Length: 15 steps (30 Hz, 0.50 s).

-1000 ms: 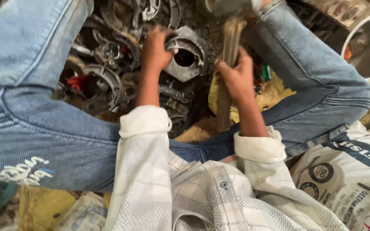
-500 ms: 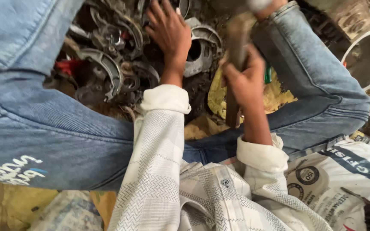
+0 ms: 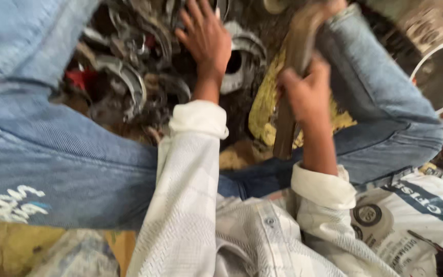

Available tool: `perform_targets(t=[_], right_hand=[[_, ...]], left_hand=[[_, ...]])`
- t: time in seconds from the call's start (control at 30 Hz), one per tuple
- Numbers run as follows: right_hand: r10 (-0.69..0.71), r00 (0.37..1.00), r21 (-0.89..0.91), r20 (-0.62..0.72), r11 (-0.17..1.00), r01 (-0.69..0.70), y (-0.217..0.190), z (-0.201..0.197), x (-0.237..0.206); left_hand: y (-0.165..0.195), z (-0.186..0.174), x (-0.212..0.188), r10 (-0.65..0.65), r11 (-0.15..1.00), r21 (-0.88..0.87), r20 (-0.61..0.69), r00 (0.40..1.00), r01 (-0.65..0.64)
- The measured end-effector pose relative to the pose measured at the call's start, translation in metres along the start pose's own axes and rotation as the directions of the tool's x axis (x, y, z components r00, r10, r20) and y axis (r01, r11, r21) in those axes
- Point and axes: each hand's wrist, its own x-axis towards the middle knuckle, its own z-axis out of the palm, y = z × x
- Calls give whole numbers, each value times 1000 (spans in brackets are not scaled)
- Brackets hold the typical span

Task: The person sits on the ground in a scrap-metal workspace and repeatedly strikes metal components with a hammer against a wooden block, repositioning the parts between strikes. The person occasionally picks up and turns the metal pieces to work on different sides.

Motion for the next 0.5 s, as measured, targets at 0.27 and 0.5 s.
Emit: perform_targets(t=[0.27, 0.5], right_hand=[[-507, 857, -592, 88, 666, 455, 29, 35, 21], [-47, 998, -56, -32, 997, 45, 2, -23, 15]], left_hand=[[0, -10, -8, -71, 996, 77, 294, 953, 50], [6, -13, -6, -28, 1000, -15, -24, 999, 28]])
